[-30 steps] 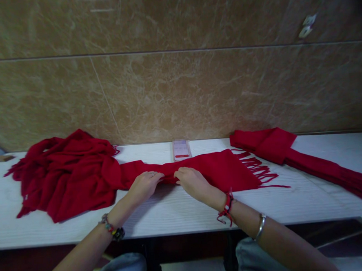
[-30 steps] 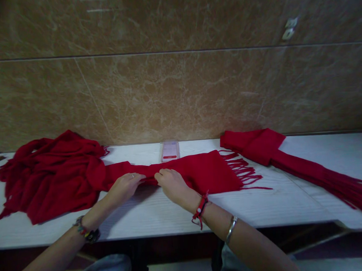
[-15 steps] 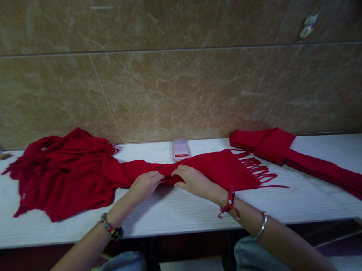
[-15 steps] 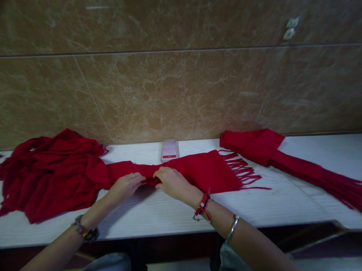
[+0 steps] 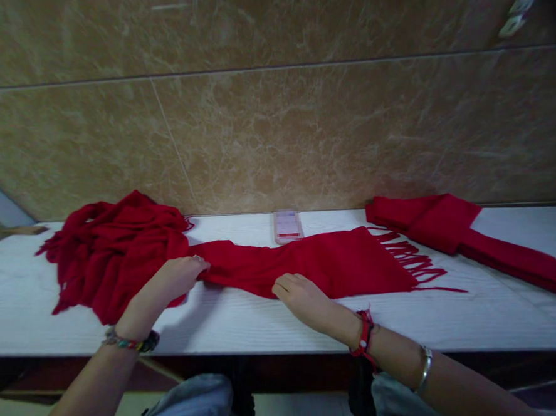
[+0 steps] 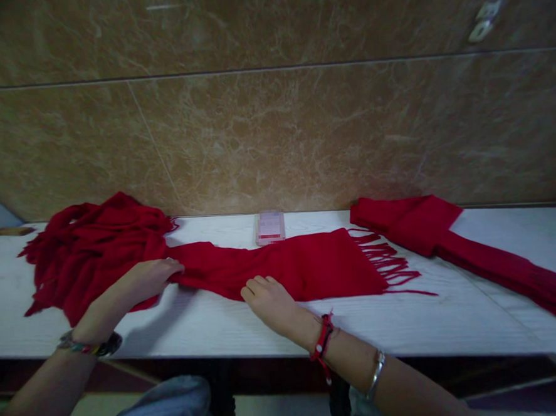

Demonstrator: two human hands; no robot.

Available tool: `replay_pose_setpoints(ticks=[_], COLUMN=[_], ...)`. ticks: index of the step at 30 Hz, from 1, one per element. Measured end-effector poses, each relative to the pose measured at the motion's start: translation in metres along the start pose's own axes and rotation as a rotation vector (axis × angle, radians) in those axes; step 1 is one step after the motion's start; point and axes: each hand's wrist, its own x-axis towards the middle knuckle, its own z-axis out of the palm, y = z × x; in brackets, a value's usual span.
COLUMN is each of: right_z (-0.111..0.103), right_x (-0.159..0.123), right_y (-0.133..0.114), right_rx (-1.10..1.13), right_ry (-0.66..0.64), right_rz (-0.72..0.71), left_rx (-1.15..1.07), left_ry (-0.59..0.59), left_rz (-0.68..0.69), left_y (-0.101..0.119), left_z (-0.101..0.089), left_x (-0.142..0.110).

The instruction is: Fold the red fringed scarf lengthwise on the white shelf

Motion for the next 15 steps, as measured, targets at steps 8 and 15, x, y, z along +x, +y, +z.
replay_pose_setpoints(ticks=[8, 15], right_z=[0.009, -0.011], right_x=[0.010, 0.018], right_y=[0.014, 0.047], right_rx=[0.329, 0.567], right_ry=[0.194, 0.277], right_rz=[0.185, 0.403], left_rx=[-0.188, -0.570], left_ry=[0.199, 0.081], left_rz=[0.184, 0.055], left_y=[0.040, 0.047], left_z=[0.006, -0.015], left_x=[-0.005, 0.043])
